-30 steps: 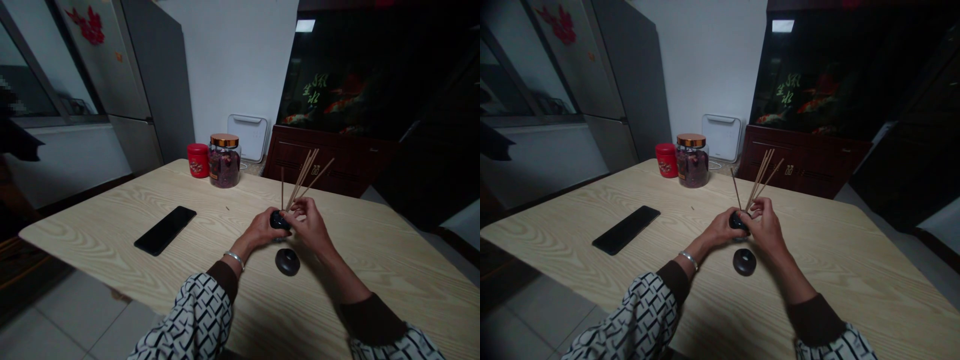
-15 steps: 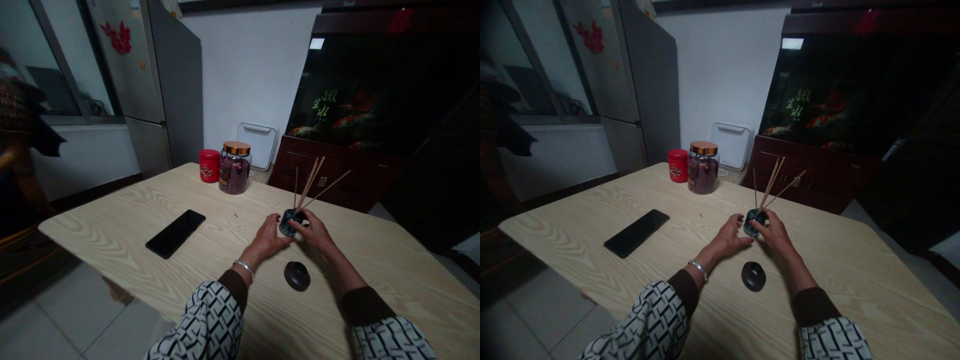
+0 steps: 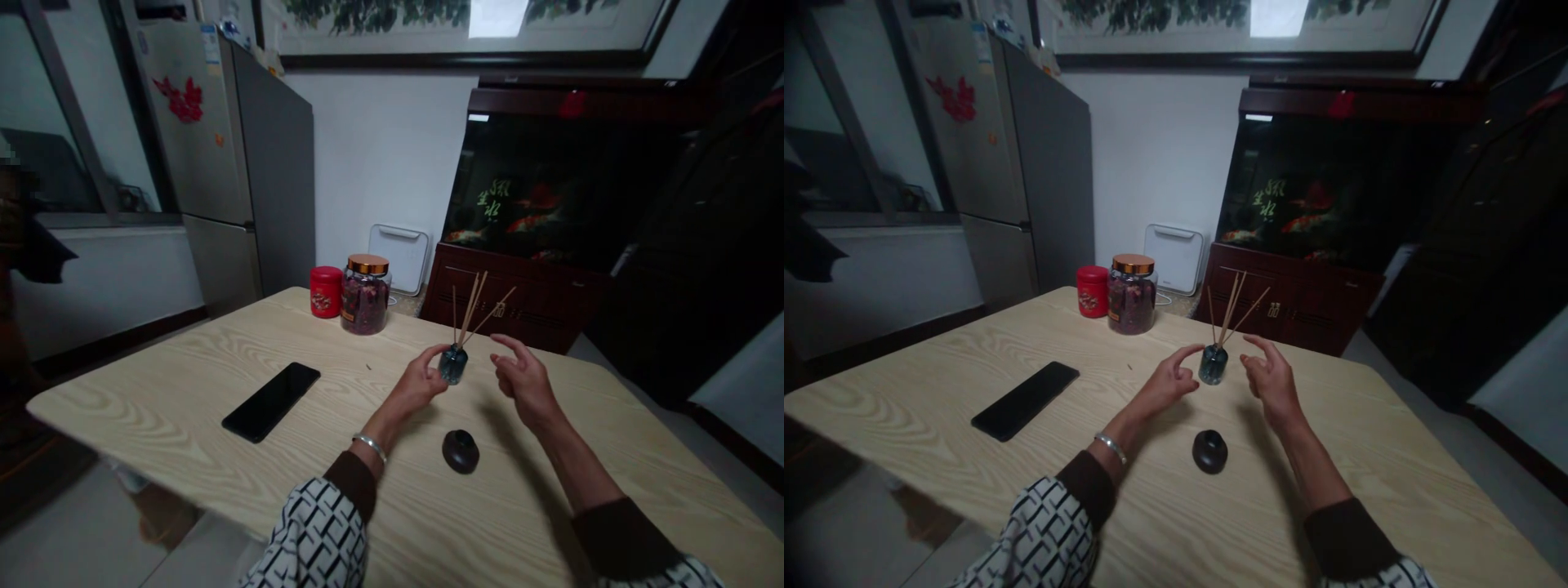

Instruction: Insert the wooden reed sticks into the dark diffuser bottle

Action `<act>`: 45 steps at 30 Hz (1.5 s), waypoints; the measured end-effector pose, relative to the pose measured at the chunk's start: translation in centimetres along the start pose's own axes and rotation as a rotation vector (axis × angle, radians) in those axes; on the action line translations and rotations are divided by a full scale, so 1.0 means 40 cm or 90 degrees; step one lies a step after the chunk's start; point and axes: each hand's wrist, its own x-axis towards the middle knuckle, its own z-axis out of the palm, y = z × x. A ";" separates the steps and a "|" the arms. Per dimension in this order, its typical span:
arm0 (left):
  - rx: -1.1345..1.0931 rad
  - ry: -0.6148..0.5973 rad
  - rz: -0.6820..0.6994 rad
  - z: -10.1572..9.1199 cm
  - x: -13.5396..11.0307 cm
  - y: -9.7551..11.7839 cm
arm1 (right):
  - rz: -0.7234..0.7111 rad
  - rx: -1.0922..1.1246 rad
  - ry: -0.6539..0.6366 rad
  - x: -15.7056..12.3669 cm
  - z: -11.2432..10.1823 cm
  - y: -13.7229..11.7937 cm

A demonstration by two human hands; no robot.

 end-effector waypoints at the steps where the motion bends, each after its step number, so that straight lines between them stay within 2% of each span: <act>1: -0.059 -0.040 0.025 0.007 -0.008 0.051 | 0.019 0.083 -0.020 -0.005 -0.006 -0.070; 4: -0.239 -0.118 0.125 0.024 -0.036 0.215 | -0.035 0.243 -0.093 -0.012 -0.029 -0.268; 6: -0.331 -0.161 0.183 0.030 -0.055 0.309 | -0.080 0.291 -0.127 -0.019 -0.047 -0.362; 8: -0.395 -0.187 0.231 0.031 -0.070 0.373 | -0.121 0.311 -0.142 -0.031 -0.064 -0.413; 11: -0.473 -0.195 0.281 0.030 -0.083 0.401 | -0.159 0.344 -0.143 -0.052 -0.074 -0.420; 13: -0.509 -0.194 0.290 0.031 -0.084 0.380 | -0.161 0.390 -0.152 -0.065 -0.070 -0.392; 20: -0.589 -0.198 0.260 0.037 -0.052 0.245 | -0.141 0.536 -0.171 -0.085 -0.048 -0.259; 28: -0.595 -0.176 0.226 0.031 -0.033 0.222 | -0.115 0.519 -0.142 -0.078 -0.046 -0.233; 32: -0.612 -0.143 0.187 0.005 -0.026 0.179 | -0.069 0.518 -0.108 -0.055 -0.055 -0.189; 34: -0.601 -0.091 0.141 -0.014 -0.010 0.138 | -0.007 0.470 -0.088 -0.026 -0.056 -0.138; 36: -0.558 -0.023 0.078 -0.033 0.013 0.085 | 0.079 0.354 -0.061 0.014 -0.048 -0.068; 39: -0.354 0.095 -0.036 -0.048 0.053 -0.012 | 0.177 0.079 0.009 0.081 -0.013 0.053; 42: -0.116 0.177 -0.064 -0.045 0.086 -0.110 | 0.152 -0.109 0.024 0.141 0.036 0.161; 45: 0.019 0.193 -0.041 -0.034 0.105 -0.184 | 0.081 -0.174 -0.056 0.180 0.073 0.234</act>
